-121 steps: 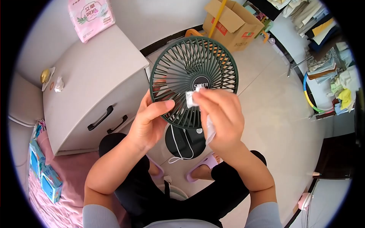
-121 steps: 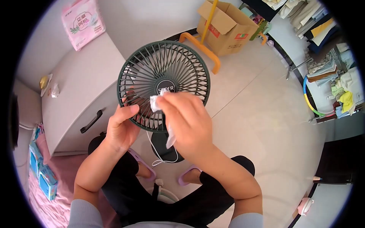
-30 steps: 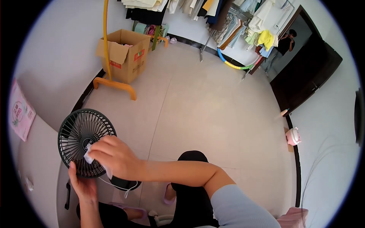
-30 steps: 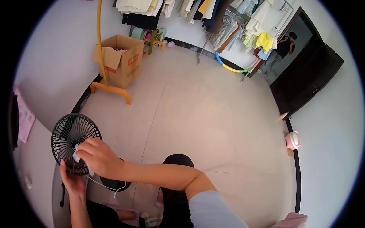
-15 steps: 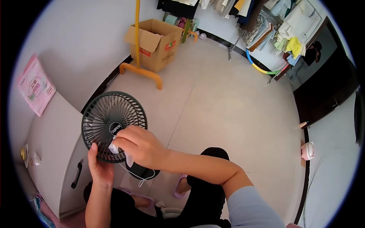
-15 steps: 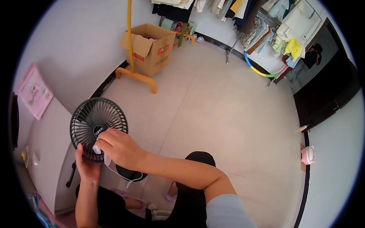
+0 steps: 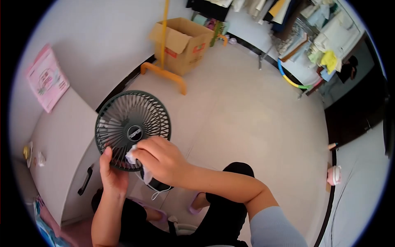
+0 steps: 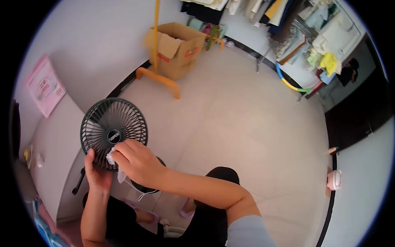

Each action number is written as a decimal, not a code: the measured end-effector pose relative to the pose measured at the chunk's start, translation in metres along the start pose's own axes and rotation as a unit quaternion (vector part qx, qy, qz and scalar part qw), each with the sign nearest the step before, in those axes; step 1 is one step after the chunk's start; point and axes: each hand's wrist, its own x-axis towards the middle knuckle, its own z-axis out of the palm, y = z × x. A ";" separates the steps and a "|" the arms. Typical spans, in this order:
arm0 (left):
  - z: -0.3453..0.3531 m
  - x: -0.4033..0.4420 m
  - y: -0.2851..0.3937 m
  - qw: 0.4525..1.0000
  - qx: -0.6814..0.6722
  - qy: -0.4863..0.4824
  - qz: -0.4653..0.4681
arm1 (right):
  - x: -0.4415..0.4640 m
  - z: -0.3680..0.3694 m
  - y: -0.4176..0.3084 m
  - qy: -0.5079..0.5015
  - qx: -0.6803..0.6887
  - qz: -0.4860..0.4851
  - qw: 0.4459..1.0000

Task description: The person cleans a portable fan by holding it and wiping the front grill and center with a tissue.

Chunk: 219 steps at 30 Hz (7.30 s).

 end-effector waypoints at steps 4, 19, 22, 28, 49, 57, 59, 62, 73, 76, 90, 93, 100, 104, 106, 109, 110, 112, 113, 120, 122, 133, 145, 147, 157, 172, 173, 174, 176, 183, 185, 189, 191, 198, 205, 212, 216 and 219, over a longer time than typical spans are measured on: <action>0.008 0.000 0.005 0.999 -0.012 0.027 0.027 | -0.015 0.002 -0.015 -0.070 0.010 0.003 0.997; 0.018 -0.003 0.013 1.000 0.012 0.013 -0.017 | -0.010 -0.006 -0.019 -0.144 0.082 0.019 0.986; 0.021 -0.003 0.013 1.000 0.006 -0.002 -0.005 | 0.012 -0.022 -0.008 -0.054 0.064 0.021 0.996; 0.020 -0.005 0.012 0.999 -0.004 -0.015 -0.048 | 0.011 -0.018 0.022 -0.013 -0.073 -0.029 0.997; 0.021 0.002 0.018 0.999 0.041 0.018 0.013 | 0.005 -0.021 0.012 -0.085 -0.042 -0.058 0.994; 0.028 -0.007 0.010 0.997 0.017 -0.062 -0.042 | 0.010 -0.018 0.013 -0.024 -0.060 -0.077 0.995; 0.024 -0.003 0.018 0.995 0.002 -0.096 -0.025 | 0.008 -0.020 0.009 -0.059 -0.060 -0.062 0.995; 0.019 -0.001 0.023 0.997 -0.001 -0.072 -0.008 | 0.004 -0.020 0.011 -0.091 -0.054 -0.055 0.993; 0.021 -0.002 0.016 0.998 -0.009 -0.035 -0.046 | 0.004 -0.020 0.005 -0.087 -0.064 -0.032 0.994; 0.011 0.007 0.023 1.000 -0.003 0.029 0.004 | 0.002 -0.026 0.007 -0.164 -0.042 -0.005 0.986; 0.025 -0.004 0.004 0.997 -0.029 -0.014 -0.070 | 0.009 -0.004 0.002 -0.055 -0.070 -0.002 0.996; 0.021 -0.003 0.007 0.998 -0.044 -0.015 -0.053 | -0.002 0.001 -0.009 -0.075 -0.082 -0.030 0.993; 0.023 0.001 0.015 0.998 -0.036 0.026 -0.040 | -0.007 -0.001 -0.031 -0.130 0.048 -0.060 0.989; 0.022 -0.005 0.012 0.999 -0.028 -0.009 -0.044 | 0.018 -0.021 -0.003 -0.021 -0.044 -0.019 0.999; 0.022 -0.004 0.005 0.998 -0.041 -0.029 -0.043 | 0.019 -0.014 -0.003 -0.038 -0.059 0.009 0.998; 0.026 -0.006 0.001 0.999 -0.021 0.001 -0.033 | 0.002 0.010 -0.013 -0.072 -0.065 0.011 0.995; 0.022 -0.005 0.000 0.999 -0.023 0.023 -0.043 | -0.004 0.015 -0.020 -0.090 -0.059 0.002 0.994; 0.008 -0.003 0.003 0.986 -0.088 -0.077 -0.117 | -0.007 0.016 -0.031 -0.102 -0.048 -0.027 0.993; 0.007 -0.002 0.000 0.986 -0.087 -0.078 -0.117 | -0.009 0.016 -0.030 -0.110 -0.044 -0.036 0.992; 0.025 -0.006 0.007 0.998 -0.021 -0.047 -0.029 | 0.018 -0.020 0.018 -0.055 -0.171 -0.019 0.984; 0.026 -0.007 0.008 0.998 -0.004 -0.058 -0.033 | 0.010 -0.016 0.014 -0.029 -0.157 -0.006 0.987; 0.017 -0.005 0.001 0.999 -0.003 -0.011 -0.047 | -0.008 0.013 -0.004 -0.047 -0.107 -0.106 0.988; 0.019 -0.003 -0.010 0.995 0.056 -0.075 -0.037 | 0.012 -0.011 0.012 -0.004 -0.013 0.064 0.998; 0.018 -0.001 -0.010 0.996 0.046 -0.066 -0.049 | 0.012 -0.011 0.016 -0.021 0.024 0.070 0.997; 0.018 0.003 -0.001 0.997 0.015 -0.011 -0.068 | 0.121 -0.137 0.156 0.173 -0.046 0.260 0.949; 0.015 -0.003 0.011 0.999 0.008 0.018 -0.034 | 0.092 -0.043 0.059 -0.019 0.128 0.144 0.981; 0.011 -0.002 0.008 0.999 0.004 0.005 -0.032 | 0.068 -0.031 0.042 -0.051 0.123 0.150 0.980; 0.009 -0.001 0.006 1.000 0.001 -0.008 -0.029 | 0.051 -0.022 0.030 -0.082 0.117 0.153 0.978; 0.018 -0.006 0.011 0.999 -0.005 -0.021 -0.040 | 0.033 -0.015 0.016 -0.062 0.107 0.169 0.978; 0.020 -0.004 0.005 0.997 0.010 -0.054 -0.060 | 0.014 0.002 0.010 0.036 0.020 0.132 0.990; 0.019 -0.002 -0.001 0.995 0.017 -0.066 -0.069 | 0.012 0.002 0.004 0.033 -0.019 0.070 0.997; 0.015 -0.007 -0.011 0.989 -0.015 -0.109 -0.099 | 0.010 0.000 -0.007 0.020 -0.008 -0.014 1.000; 0.014 -0.007 -0.009 0.986 -0.026 -0.118 -0.113 | 0.011 -0.007 -0.002 0.007 0.000 -0.010 1.000; 0.031 -0.003 -0.004 0.987 0.018 -0.134 -0.091 | 0.015 -0.028 0.017 0.013 -0.063 0.028 0.998; 0.030 -0.008 -0.006 0.982 0.020 -0.136 -0.126 | 0.016 -0.023 0.002 -0.005 -0.026 -0.008 1.000; 0.031 -0.010 -0.006 0.987 0.070 -0.114 -0.091 | 0.013 -0.018 0.001 0.003 -0.041 -0.011 0.999; 0.028 -0.012 -0.010 0.985 0.070 -0.127 -0.096 | 0.015 -0.014 -0.006 -0.013 0.001 -0.027 1.000; 0.036 -0.008 0.002 0.987 0.060 -0.114 -0.093 | 0.017 -0.023 0.008 -0.021 -0.047 0.034 0.998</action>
